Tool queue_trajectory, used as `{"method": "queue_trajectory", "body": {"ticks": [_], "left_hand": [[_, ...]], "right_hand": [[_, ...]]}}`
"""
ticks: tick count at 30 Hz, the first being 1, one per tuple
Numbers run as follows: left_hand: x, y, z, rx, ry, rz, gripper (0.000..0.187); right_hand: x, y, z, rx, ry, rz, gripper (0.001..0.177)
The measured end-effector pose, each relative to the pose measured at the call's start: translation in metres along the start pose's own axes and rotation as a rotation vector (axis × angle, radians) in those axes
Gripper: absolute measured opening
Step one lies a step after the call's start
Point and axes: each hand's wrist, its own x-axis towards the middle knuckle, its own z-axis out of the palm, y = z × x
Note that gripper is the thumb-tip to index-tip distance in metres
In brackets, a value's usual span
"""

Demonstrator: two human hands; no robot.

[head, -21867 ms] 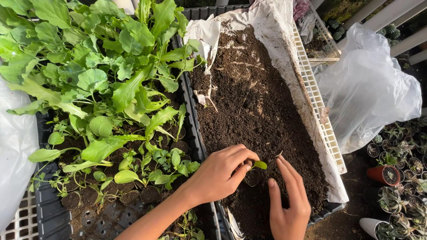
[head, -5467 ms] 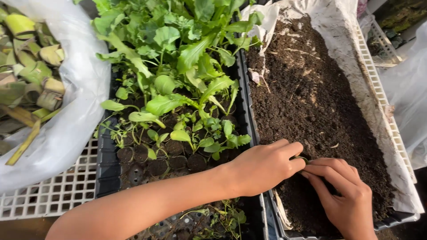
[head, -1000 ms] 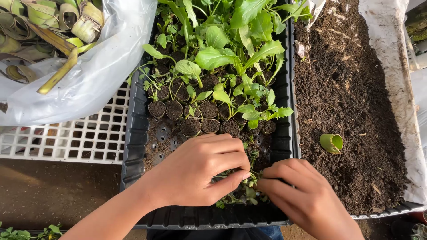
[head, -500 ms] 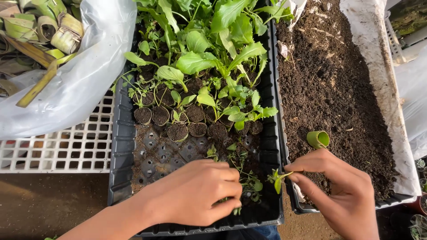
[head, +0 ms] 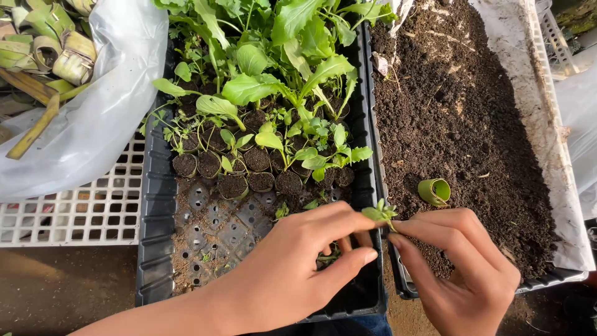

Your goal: The person plants small seedlings into a tray filled with soil. They pick seedlings from a tray, place them into the soil, and gently press the soil around the base of each plant.

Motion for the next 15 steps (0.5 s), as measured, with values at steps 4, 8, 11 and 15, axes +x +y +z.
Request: {"method": "queue_trajectory", "body": {"ticks": [4,8,11,15], "left_hand": [[0.012,-0.002,0.007,-0.016,0.051,-0.072,0.025],[0.021,-0.005,0.015,-0.164,0.152,-0.103,0.016],[0.026,-0.007,0.019,-0.221,0.183,-0.105,0.011],[0.029,-0.008,0.019,-0.244,0.203,-0.089,0.010]], "right_hand": [[0.001,0.002,0.000,0.005,0.003,0.023,0.004],[0.001,0.008,0.000,-0.022,0.018,-0.017,0.006],[0.000,0.012,0.000,-0.022,0.008,-0.020,0.007],[0.000,0.016,0.002,0.010,-0.016,-0.021,0.008]]}}
